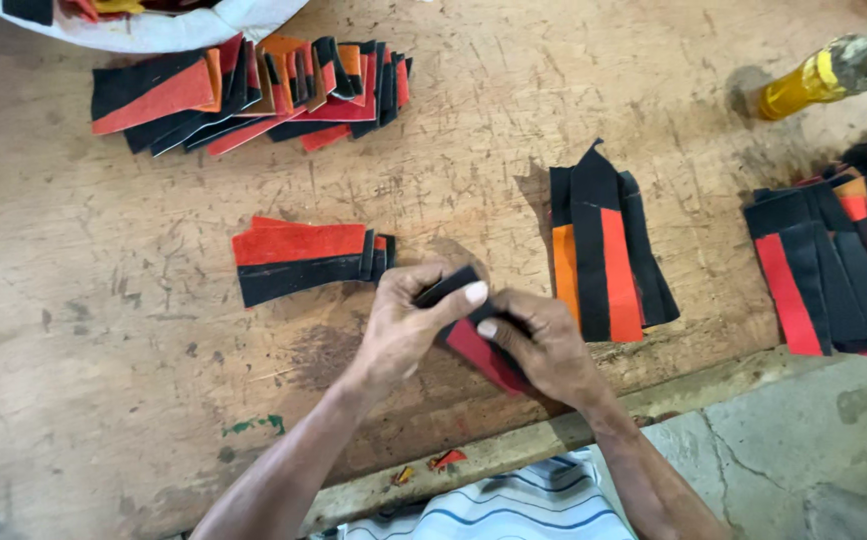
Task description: The person repeatedly picks up small rectangular fabric pieces with black and red or orange sections, folds them in half, and places them into a growing stack on the table. The process is continuous and repetitive throughout the clip.
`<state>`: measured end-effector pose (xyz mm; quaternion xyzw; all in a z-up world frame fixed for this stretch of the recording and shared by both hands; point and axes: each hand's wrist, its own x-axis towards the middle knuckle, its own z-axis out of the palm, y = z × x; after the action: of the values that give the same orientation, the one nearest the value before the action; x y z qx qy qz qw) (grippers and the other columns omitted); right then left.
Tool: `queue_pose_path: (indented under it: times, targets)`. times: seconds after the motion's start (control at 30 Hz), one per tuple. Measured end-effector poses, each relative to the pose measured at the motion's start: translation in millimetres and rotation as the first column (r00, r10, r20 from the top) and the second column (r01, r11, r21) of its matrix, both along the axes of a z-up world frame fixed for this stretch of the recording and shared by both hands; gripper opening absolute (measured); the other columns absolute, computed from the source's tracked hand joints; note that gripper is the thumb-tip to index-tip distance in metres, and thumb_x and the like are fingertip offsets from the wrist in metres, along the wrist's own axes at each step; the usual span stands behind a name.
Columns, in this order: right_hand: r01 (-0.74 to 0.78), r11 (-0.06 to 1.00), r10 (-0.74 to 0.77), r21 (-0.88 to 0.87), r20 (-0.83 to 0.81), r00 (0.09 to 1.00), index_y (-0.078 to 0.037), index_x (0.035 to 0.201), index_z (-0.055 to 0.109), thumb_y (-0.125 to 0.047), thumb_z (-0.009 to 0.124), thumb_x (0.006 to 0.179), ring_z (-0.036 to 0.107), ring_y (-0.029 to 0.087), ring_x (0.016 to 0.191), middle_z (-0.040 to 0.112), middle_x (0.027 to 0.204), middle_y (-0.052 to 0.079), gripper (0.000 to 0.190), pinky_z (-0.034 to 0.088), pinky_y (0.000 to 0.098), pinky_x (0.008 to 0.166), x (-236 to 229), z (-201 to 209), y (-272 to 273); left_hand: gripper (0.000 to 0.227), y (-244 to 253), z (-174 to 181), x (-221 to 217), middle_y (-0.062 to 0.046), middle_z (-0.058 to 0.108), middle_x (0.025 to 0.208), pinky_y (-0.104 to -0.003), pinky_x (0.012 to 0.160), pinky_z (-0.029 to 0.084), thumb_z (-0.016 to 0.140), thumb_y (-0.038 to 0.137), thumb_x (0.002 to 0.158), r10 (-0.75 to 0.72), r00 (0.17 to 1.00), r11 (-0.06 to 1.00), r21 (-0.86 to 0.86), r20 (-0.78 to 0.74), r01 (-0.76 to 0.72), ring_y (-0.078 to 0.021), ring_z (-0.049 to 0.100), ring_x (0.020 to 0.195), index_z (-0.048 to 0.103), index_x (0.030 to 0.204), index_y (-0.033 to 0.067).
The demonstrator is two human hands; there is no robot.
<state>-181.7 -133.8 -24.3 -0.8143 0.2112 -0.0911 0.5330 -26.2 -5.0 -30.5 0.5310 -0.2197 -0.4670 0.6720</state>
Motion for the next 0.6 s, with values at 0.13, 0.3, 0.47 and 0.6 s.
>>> queue_pose_path:
  times: [0.13, 0.3, 0.47, 0.6]
  targets:
    - [-0.113, 0.994, 0.113, 0.01, 0.011, 0.994, -0.001, 0.103, 0.065, -0.012, 0.076, 0.093, 0.064, 0.017, 0.078, 0.067, 0.087, 0.005, 0.019, 0.053, 0.0293, 0.072, -11, 2, -1, 0.017, 1, -4, -7, 0.002, 0.068, 0.08, -0.025, 0.065, 0.05, 0.083, 0.015, 0.09, -0.017, 0.955, 0.997, -0.079, -0.298, -0.007, -0.0067, 0.058, 0.072, 0.074, 0.09, 0.0011]
    - [0.012, 0.995, -0.016, 0.097, 0.038, 0.999, -0.003, 0.114, 0.071, -0.005, 0.072, 0.089, 0.069, 0.015, 0.086, 0.072, 0.096, 0.004, 0.026, 0.058, 0.0288, 0.076, -31, 13, 7, 0.044, -2, 11, 3, 0.001, 0.072, 0.096, -0.027, 0.077, 0.062, 0.084, 0.014, 0.078, -0.079, 0.915, 0.995, -0.084, -0.396, 0.049, -0.008, 0.068, 0.084, 0.072, 0.12, 0.008]
    - [0.359, 0.933, -0.359, -0.037, 0.001, 0.933, -0.008, 0.111, 0.073, -0.004, 0.075, 0.09, 0.07, 0.01, 0.091, 0.074, 0.102, 0.003, 0.022, 0.059, 0.0244, 0.08, -59, 46, -28, 0.043, 9, 38, 25, -0.007, 0.075, 0.113, -0.03, 0.084, 0.062, 0.079, 0.017, 0.095, 0.059, 0.994, 0.99, -0.136, 0.087, -0.047, -0.0126, 0.071, 0.098, 0.068, 0.136, 0.0094]
    - [0.459, 0.793, -0.523, -0.401, -0.063, 0.85, -0.006, 0.12, 0.072, -0.009, 0.08, 0.091, 0.067, 0.014, 0.084, 0.073, 0.101, 0.007, 0.03, 0.055, 0.028, 0.073, -60, 67, -59, 0.04, 25, 61, 60, -0.006, 0.078, 0.115, -0.035, 0.086, 0.064, 0.075, 0.023, 0.093, 0.15, 0.888, 0.98, 0.056, 0.434, -0.193, -0.0175, 0.079, 0.101, 0.068, 0.132, 0.0141]
